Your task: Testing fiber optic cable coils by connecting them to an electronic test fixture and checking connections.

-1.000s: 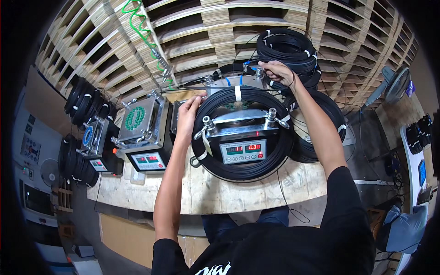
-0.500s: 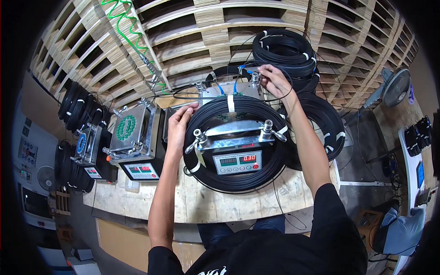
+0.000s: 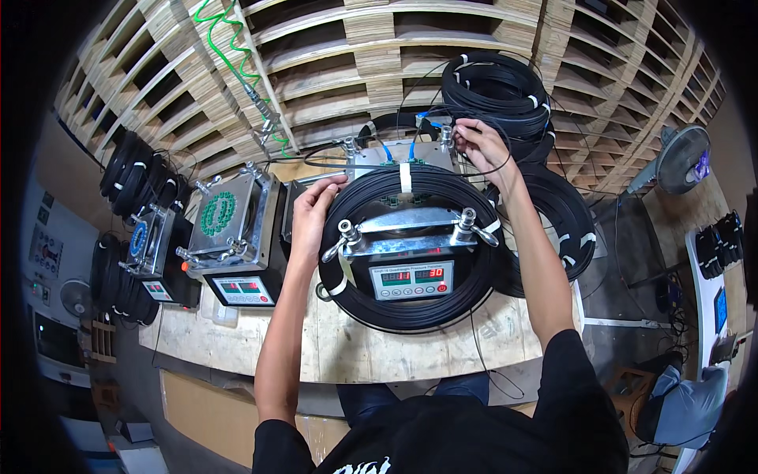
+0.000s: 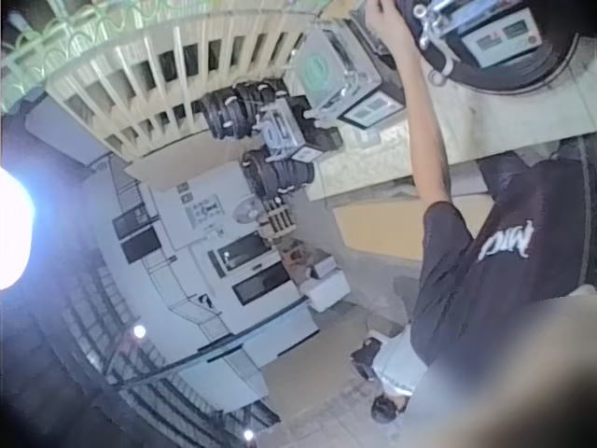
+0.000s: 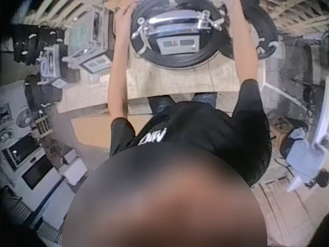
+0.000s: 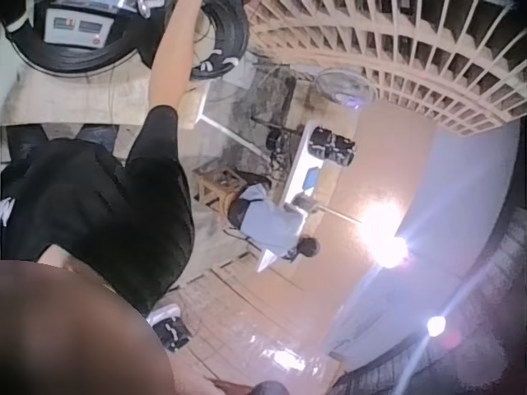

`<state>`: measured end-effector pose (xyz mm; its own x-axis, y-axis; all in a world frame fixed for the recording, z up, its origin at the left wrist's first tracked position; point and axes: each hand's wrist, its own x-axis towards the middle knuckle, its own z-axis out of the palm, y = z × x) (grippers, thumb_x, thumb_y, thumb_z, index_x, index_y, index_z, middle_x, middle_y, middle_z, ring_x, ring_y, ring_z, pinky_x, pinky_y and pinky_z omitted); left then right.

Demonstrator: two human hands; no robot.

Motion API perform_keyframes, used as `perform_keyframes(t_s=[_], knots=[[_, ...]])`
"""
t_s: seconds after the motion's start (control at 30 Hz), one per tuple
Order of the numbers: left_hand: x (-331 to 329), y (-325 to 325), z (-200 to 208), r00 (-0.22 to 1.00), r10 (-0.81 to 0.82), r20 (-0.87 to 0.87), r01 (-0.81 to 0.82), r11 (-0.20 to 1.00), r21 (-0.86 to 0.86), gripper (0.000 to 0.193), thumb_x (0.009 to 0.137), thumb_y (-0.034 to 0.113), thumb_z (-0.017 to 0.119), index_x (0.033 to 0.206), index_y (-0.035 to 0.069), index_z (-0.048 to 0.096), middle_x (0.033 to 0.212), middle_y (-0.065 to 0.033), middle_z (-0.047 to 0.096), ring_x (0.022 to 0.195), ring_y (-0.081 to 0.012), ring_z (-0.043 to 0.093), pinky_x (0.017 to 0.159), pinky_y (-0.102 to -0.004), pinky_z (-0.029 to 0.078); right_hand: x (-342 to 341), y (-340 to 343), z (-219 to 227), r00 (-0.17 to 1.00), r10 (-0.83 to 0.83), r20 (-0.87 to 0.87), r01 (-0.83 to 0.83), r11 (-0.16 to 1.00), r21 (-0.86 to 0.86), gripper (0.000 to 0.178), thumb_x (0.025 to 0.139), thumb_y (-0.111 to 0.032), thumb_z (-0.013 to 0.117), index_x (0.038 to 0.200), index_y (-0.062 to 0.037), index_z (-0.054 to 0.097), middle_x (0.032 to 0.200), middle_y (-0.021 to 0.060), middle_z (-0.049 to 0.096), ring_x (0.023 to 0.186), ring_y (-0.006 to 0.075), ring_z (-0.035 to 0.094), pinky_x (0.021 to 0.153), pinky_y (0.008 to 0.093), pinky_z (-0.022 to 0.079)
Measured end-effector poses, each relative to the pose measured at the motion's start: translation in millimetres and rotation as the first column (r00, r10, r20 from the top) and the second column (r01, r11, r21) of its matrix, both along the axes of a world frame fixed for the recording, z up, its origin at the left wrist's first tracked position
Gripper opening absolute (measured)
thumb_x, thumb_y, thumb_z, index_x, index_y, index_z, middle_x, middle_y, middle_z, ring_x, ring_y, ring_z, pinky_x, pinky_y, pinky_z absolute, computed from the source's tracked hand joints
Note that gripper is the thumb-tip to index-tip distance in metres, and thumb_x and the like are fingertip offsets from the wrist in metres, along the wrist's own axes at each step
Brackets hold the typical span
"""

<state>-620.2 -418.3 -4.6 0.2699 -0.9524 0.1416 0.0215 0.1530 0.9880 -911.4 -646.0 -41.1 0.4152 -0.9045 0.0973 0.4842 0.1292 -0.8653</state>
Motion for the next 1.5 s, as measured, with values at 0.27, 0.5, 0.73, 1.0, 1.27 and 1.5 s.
perform_keyframes(t_s=[0.27, 0.5, 0.73, 1.0, 1.27, 1.5], knots=[[-3.9, -1.0, 2.3, 0.999, 0.000, 0.036, 0.000, 1.000, -0.007, 0.025, 0.103, 0.013, 0.054, 0.117, -0.002, 0.069, 0.107, -0.0097, 0.073, 0.097, -0.0115, 0.066, 0.089, -0.0245, 0.051, 7.4, 22.9, -7.3, 0.932, -0.349, -0.097, 0.326, 0.925, -0.197, 0.024, 0.098, -0.016, 0.067, 0.108, 0.0062, 0.065, 0.094, 0.0119, 0.073, 0.080, 0.0148, 0.069, 0.071, 0.0255, 0.055], [-8.1, -1.6, 7.1, 0.999, -0.008, 0.036, 0.008, 1.000, -0.012, 0.026, 0.103, 0.013, 0.055, 0.118, -0.003, 0.069, 0.107, -0.0106, 0.073, 0.096, -0.0114, 0.066, 0.089, -0.0245, 0.051, 5.4, 16.5, -2.1, 0.821, -0.372, -0.434, 0.128, 0.859, -0.495, 0.048, 0.103, -0.045, 0.057, 0.113, -0.0002, 0.073, 0.078, -0.0020, 0.060, 0.065, 0.0039, 0.046, 0.057, 0.0217, 0.038], [-1.2, -1.1, 2.2, 1.000, -0.018, 0.025, 0.018, 1.000, -0.018, 0.027, 0.102, 0.013, 0.055, 0.118, -0.003, 0.068, 0.107, -0.0110, 0.074, 0.096, -0.0123, 0.067, 0.089, -0.0249, 0.051, 26.9, 27.9, 30.7, 0.767, -0.180, -0.616, -0.058, 0.937, -0.346, 0.082, 0.099, -0.072, 0.035, 0.120, -0.0022, 0.073, 0.105, 0.0092, 0.071, 0.093, 0.0152, 0.060, 0.085, 0.0273, 0.045], [14.7, -8.5, -1.2, 0.955, 0.019, -0.296, 0.006, 0.997, 0.081, 0.025, 0.102, 0.015, 0.057, 0.121, 0.000, 0.064, 0.108, -0.0107, 0.072, 0.087, -0.0110, 0.066, 0.075, -0.0241, 0.055, 24.2, 49.5, 39.1, 0.827, -0.136, -0.545, -0.008, 0.967, -0.254, 0.064, 0.105, -0.058, 0.037, 0.122, -0.0075, 0.072, 0.108, 0.0045, 0.068, 0.090, 0.0098, 0.055, 0.077, 0.0260, 0.046], [73.1, -137.0, -50.1, 0.802, -0.022, -0.597, 0.061, 0.997, 0.045, 0.025, 0.096, 0.013, 0.069, 0.117, -0.001, 0.065, 0.107, -0.0127, 0.072, 0.080, -0.0137, 0.066, 0.067, -0.0260, 0.056, 11.6, 45.8, 6.0, 0.841, -0.225, -0.493, 0.015, 0.919, -0.394, 0.046, 0.104, -0.031, 0.058, 0.141, -0.0022, 0.056, 0.090, -0.0073, 0.054, 0.072, 0.0014, 0.040, 0.061, 0.0186, 0.034], [54.4, -145.8, -59.1, 0.826, -0.101, -0.554, 0.051, 0.993, -0.104, 0.019, 0.099, 0.009, 0.064, 0.111, -0.005, 0.067, 0.103, -0.0123, 0.072, 0.076, -0.0102, 0.063, 0.071, -0.0205, 0.056, 3.3, 42.2, 2.2, 0.810, -0.258, -0.527, -0.011, 0.892, -0.453, 0.047, 0.103, -0.024, 0.061, 0.142, 0.0004, 0.051, 0.103, -0.0043, 0.058, 0.081, 0.0026, 0.048, 0.068, 0.0184, 0.041]])
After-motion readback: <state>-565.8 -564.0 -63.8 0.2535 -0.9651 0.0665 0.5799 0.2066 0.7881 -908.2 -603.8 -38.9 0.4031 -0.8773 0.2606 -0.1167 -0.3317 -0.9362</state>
